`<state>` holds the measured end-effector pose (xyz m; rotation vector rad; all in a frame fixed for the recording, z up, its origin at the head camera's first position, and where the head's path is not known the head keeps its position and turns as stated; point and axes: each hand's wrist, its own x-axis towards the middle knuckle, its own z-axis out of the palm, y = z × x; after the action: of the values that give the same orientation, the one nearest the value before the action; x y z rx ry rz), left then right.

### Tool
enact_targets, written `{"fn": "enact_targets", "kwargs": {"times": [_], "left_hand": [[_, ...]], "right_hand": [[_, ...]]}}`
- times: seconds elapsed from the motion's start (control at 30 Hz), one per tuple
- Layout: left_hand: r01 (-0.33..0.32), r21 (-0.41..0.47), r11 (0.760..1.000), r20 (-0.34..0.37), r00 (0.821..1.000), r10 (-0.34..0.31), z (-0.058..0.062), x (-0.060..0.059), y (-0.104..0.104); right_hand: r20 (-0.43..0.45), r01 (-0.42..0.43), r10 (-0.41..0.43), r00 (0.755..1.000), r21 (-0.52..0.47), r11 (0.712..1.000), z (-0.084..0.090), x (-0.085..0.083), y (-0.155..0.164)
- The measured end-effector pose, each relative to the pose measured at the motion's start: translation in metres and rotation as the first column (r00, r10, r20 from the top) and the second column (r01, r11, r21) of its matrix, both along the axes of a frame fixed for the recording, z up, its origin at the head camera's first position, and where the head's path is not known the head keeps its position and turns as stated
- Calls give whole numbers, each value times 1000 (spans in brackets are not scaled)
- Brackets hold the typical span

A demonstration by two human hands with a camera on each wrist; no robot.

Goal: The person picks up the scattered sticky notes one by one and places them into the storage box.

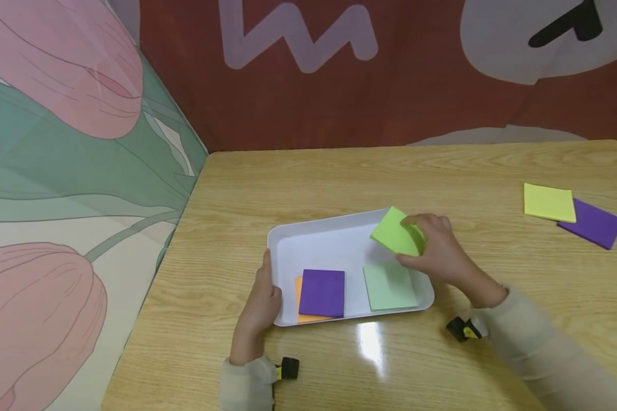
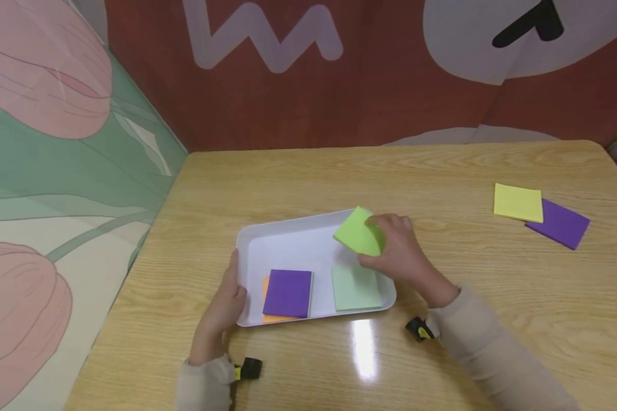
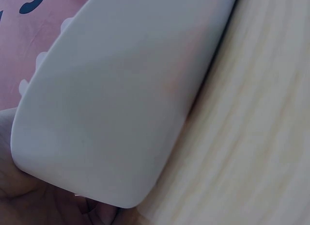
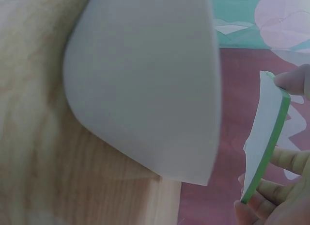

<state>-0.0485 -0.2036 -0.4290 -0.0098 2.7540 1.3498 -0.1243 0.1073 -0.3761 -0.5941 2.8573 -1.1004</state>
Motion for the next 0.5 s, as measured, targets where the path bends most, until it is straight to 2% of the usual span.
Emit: {"fn": "enact_targets", "kwargs": {"times": [0.23,0.5], "left_hand": [[-1,-10,1000,2,1000,1,1,0,0],[3,0,1000,-16,1000,-3,-1,0,0]], "right_hand": [[77,-17,17,997,3,1000,-2,4,-3],[88,-40,39,995,9,999,-7,8,-5]]}}
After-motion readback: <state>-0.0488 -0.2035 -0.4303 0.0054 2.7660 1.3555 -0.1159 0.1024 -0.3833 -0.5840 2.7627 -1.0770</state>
